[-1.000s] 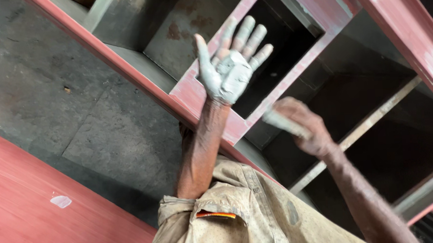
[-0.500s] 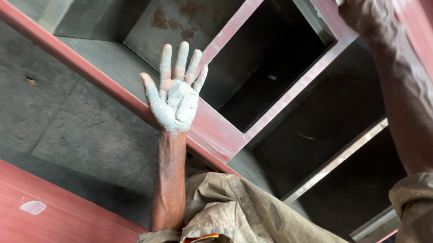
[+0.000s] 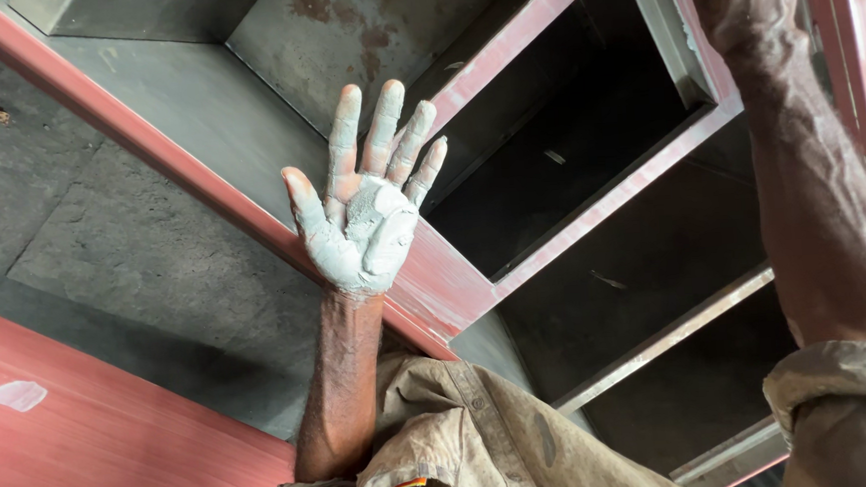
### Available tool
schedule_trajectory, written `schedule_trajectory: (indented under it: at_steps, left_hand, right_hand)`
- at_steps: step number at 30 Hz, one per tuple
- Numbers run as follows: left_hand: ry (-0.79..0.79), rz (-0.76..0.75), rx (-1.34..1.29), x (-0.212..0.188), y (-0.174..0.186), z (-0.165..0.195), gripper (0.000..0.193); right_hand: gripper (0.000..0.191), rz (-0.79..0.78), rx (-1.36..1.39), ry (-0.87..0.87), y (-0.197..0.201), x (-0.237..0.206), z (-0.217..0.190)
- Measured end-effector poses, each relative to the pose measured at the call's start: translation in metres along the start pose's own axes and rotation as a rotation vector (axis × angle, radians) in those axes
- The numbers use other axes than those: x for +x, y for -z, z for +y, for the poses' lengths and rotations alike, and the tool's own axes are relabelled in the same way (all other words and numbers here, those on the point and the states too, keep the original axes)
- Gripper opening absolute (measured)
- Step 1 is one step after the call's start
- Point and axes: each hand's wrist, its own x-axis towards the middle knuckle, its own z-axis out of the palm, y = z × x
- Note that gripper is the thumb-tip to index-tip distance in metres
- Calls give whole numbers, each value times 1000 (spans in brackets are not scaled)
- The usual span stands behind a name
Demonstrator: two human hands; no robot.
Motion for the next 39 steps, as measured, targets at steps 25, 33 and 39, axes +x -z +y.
schedule_trajectory:
  at_steps: [25, 33, 39]
  left_hand:
    - [66, 50, 125, -5, 5, -1, 90]
    - [69, 89, 108, -4, 4, -1, 91]
    - [73, 83, 103, -4, 4, -1, 91]
  right_hand:
    - [43, 44, 105, -444, -16, -176, 34]
    - [43, 88, 60, -515, -38, -149, 39]
    - [50, 48, -19, -559, -41, -140, 34]
